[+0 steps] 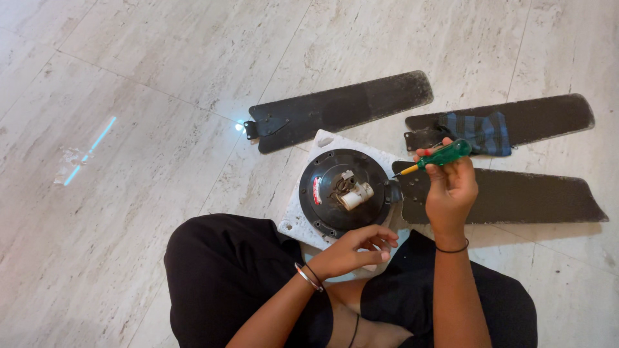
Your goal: The person sits on the floor and assembles an electric fan. They use a screwdriver to attach fan blades to the motor housing, then wipe one blade with a cloth before securing it.
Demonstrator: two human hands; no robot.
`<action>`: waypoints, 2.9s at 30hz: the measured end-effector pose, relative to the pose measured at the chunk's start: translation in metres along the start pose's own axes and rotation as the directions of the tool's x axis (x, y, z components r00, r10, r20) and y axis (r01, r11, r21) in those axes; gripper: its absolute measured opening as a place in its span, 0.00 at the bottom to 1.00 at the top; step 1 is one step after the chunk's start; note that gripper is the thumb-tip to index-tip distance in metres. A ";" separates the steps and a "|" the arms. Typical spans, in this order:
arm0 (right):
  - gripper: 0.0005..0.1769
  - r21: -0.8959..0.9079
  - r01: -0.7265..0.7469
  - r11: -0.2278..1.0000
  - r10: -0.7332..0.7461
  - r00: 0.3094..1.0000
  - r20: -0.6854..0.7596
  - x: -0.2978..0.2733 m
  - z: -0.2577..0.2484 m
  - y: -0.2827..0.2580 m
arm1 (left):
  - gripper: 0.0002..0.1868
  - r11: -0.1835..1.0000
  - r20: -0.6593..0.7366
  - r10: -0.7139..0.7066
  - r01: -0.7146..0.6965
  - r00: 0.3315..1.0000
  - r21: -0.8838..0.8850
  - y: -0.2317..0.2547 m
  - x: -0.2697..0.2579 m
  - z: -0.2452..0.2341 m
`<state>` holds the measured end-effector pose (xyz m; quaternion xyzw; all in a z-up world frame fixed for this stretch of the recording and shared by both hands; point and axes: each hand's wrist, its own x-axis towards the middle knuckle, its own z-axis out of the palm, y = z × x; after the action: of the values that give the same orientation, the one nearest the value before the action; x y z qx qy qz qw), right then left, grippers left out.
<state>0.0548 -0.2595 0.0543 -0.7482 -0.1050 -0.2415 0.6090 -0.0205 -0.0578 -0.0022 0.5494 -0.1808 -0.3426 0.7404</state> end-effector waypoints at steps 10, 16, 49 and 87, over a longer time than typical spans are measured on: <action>0.24 0.249 -0.131 0.960 0.110 0.989 0.094 0.003 -0.010 0.000 | 0.26 0.993 0.001 0.055 -0.054 0.999 0.100 -0.005 0.000 0.001; 0.24 0.277 -0.149 0.949 0.114 0.984 0.139 0.004 -0.016 0.007 | 0.26 0.993 -0.003 0.043 -0.043 0.999 0.106 -0.007 0.002 0.001; 0.30 0.303 -0.565 0.767 0.358 0.769 0.529 -0.003 -0.016 -0.050 | 0.12 0.912 -0.318 0.121 -0.232 0.940 -0.338 -0.021 0.004 -0.011; 0.14 -0.004 -0.209 0.978 0.208 0.975 -0.081 -0.017 0.004 0.028 | 0.11 0.965 -0.393 0.041 -0.139 0.918 -0.224 -0.017 0.010 -0.007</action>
<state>0.0542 -0.2597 0.0212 -0.7484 0.0002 -0.2069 0.6302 -0.0144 -0.0624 -0.0213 0.5002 -0.0128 -0.2131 0.8392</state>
